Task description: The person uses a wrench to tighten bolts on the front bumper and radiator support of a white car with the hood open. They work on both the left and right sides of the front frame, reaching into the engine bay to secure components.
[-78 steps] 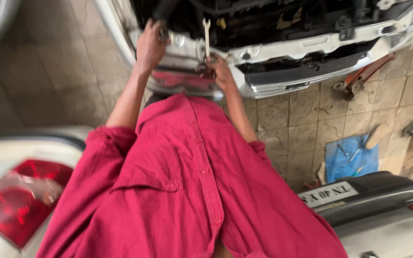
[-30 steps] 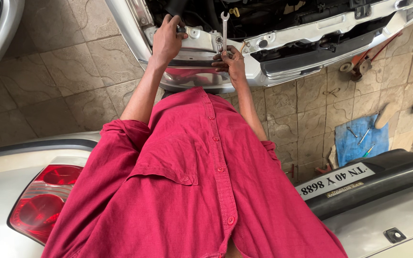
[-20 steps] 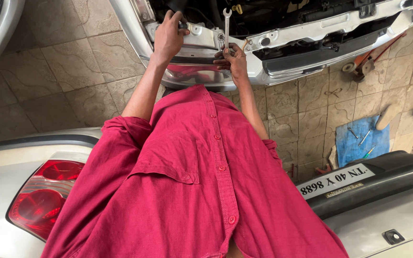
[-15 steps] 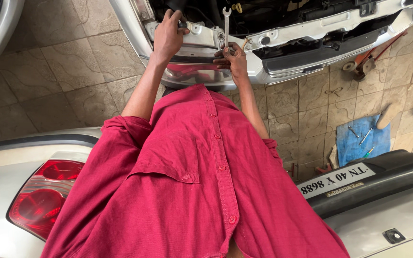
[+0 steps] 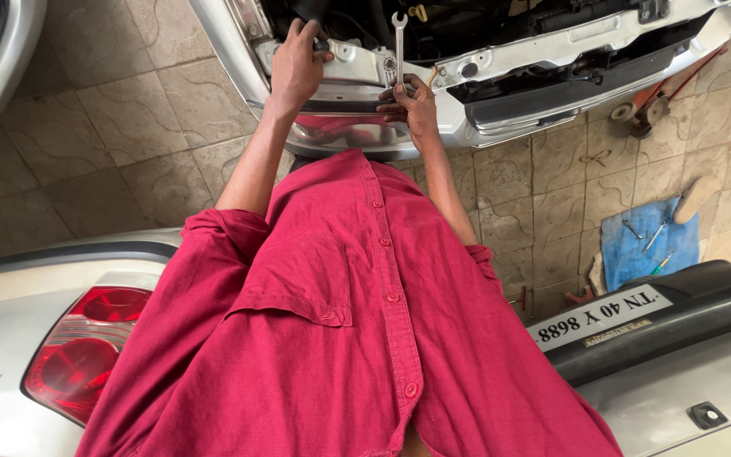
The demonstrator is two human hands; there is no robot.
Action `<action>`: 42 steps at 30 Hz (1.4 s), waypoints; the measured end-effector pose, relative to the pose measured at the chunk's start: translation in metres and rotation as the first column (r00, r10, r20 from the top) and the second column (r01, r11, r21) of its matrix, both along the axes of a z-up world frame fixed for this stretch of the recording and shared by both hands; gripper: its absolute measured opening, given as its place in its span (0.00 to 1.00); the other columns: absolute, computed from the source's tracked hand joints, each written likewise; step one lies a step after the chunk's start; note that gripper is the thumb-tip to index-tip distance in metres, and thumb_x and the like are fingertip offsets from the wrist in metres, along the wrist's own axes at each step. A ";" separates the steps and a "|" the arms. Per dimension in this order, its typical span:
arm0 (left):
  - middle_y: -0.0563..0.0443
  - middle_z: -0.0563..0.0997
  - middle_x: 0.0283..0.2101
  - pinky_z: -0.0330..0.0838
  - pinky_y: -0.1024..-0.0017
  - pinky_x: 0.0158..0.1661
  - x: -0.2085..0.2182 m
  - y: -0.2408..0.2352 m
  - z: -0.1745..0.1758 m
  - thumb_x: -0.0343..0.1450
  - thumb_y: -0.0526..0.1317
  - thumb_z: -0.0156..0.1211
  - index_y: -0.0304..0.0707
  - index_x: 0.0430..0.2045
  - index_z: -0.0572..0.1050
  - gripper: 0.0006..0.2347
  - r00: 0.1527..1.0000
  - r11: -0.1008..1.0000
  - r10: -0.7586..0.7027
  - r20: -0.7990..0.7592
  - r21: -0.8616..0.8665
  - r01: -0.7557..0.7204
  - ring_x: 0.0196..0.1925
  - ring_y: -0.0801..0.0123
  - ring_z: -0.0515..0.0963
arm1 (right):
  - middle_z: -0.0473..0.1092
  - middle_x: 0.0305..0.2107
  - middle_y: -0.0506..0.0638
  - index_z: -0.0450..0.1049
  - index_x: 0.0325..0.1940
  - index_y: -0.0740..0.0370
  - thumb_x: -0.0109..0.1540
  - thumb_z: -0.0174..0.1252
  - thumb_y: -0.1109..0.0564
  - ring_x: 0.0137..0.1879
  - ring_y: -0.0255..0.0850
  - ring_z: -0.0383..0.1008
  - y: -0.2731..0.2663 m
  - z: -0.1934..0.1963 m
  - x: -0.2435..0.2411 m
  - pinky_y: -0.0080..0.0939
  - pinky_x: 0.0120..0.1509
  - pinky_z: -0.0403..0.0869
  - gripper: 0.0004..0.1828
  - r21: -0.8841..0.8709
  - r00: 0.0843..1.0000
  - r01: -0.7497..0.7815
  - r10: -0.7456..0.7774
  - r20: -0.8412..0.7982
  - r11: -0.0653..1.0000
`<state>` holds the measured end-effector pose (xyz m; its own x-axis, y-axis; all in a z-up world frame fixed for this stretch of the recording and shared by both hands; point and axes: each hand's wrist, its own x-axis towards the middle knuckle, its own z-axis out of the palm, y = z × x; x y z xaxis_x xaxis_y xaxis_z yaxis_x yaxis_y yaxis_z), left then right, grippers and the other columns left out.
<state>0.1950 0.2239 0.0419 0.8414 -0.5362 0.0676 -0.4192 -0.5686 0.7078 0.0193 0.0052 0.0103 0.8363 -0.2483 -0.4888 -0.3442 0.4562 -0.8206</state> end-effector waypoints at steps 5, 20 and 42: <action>0.42 0.74 0.43 0.68 0.48 0.34 0.001 -0.001 0.008 0.72 0.36 0.68 0.37 0.42 0.72 0.10 0.999 1.000 -0.003 -0.049 0.008 0.003 0.37 0.42 0.79 | 0.79 0.36 0.57 0.70 0.51 0.64 0.67 0.60 0.44 0.37 0.45 0.85 0.001 -0.001 0.000 0.38 0.33 0.81 0.21 -0.003 1.000 0.010 -0.010 -0.011 1.000; 0.29 0.72 0.54 0.74 0.48 0.33 -0.002 -0.009 0.002 0.68 0.34 0.65 0.34 0.54 0.68 0.20 0.997 0.995 -0.013 0.073 0.096 0.006 0.39 0.36 0.80 | 0.79 0.35 0.57 0.69 0.51 0.65 0.71 0.56 0.52 0.34 0.44 0.84 0.008 0.004 0.004 0.38 0.32 0.81 0.13 -0.020 0.995 0.079 -0.080 -0.054 0.997; 0.16 0.65 0.63 0.72 0.45 0.47 -0.021 -0.027 -0.048 0.67 0.27 0.60 0.32 0.66 0.60 0.30 0.982 0.931 0.173 0.077 0.314 -0.189 0.54 0.28 0.75 | 0.77 0.30 0.52 0.70 0.50 0.64 0.71 0.53 0.56 0.26 0.38 0.79 -0.035 -0.030 -0.069 0.40 0.28 0.79 0.08 -0.028 0.977 -0.189 0.191 0.099 0.982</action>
<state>0.1742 0.1965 -0.0057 0.9262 -0.3749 -0.0399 -0.3162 -0.8301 0.4593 -0.0499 -0.0294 -0.0193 0.9138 -0.0883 -0.3965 -0.3383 0.3748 -0.8632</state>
